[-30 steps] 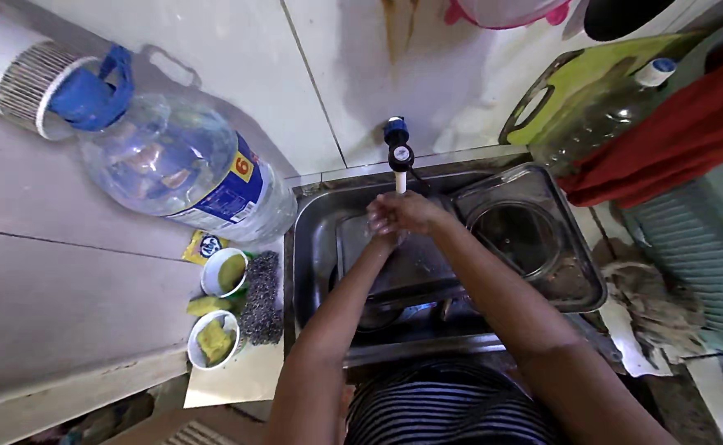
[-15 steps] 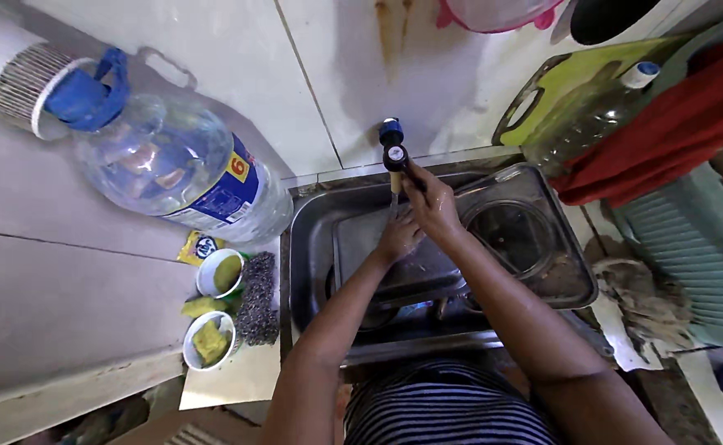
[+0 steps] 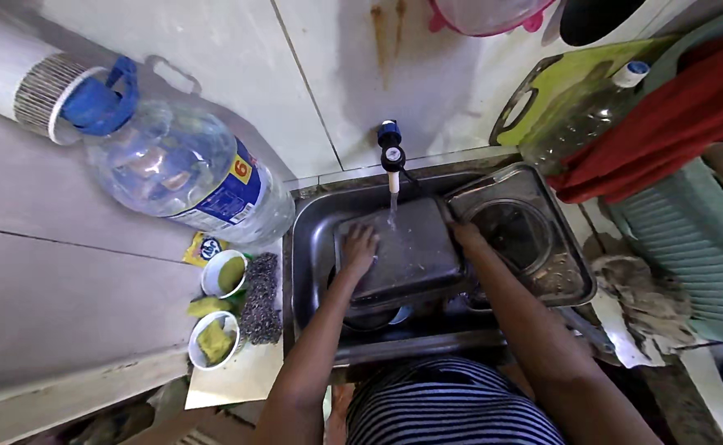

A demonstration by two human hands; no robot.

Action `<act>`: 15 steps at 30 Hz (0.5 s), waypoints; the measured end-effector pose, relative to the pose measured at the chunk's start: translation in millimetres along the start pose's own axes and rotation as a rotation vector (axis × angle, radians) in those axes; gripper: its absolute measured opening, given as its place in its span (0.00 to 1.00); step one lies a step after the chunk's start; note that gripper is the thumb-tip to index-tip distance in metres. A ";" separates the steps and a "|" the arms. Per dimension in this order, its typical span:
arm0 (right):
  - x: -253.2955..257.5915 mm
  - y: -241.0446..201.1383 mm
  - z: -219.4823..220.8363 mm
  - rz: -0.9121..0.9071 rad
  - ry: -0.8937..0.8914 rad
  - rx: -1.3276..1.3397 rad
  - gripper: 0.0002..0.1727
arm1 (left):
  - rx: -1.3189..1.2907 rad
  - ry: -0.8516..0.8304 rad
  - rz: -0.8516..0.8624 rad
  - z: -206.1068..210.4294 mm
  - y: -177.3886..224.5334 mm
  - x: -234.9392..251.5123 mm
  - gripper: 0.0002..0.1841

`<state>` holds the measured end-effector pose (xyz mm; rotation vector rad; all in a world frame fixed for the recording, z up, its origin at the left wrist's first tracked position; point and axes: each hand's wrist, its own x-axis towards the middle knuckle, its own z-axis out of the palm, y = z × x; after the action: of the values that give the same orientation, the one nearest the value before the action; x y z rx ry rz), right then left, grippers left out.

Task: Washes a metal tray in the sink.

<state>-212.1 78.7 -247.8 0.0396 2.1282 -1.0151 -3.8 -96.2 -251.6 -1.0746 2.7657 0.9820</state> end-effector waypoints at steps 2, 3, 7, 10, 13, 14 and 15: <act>0.9 4.0 3.0 -0.042 0.009 0.012 0.27 | -0.101 0.125 -0.245 -9.7 -22.0 -1.4 0.27; 3.2 6.9 3.1 -0.067 0.007 0.023 0.27 | -0.237 0.177 -0.350 -11.8 -31.7 -2.7 0.27; -1.2 4.1 -0.6 -0.117 -0.037 0.145 0.27 | -0.674 0.294 -0.522 -28.1 -41.0 -16.9 0.27; -9.5 -3.8 -4.9 -0.137 -0.045 0.191 0.28 | -0.736 0.369 -0.470 -57.4 -17.4 -29.2 0.26; -3.4 -2.1 -4.9 -0.156 -0.089 0.183 0.29 | -0.771 0.405 -0.389 -85.6 3.8 -34.9 0.27; -5.2 -3.8 -5.0 -0.149 -0.092 0.179 0.30 | -0.771 0.402 -0.364 -94.3 12.2 -37.2 0.27; -7.1 -5.3 -5.8 -0.135 -0.094 0.162 0.30 | -0.753 0.395 -0.345 -101.2 19.7 -39.5 0.28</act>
<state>-212.4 81.0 -237.5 -0.0724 1.9811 -1.2422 34.6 -118.0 -150.5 -1.9278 2.3171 1.9939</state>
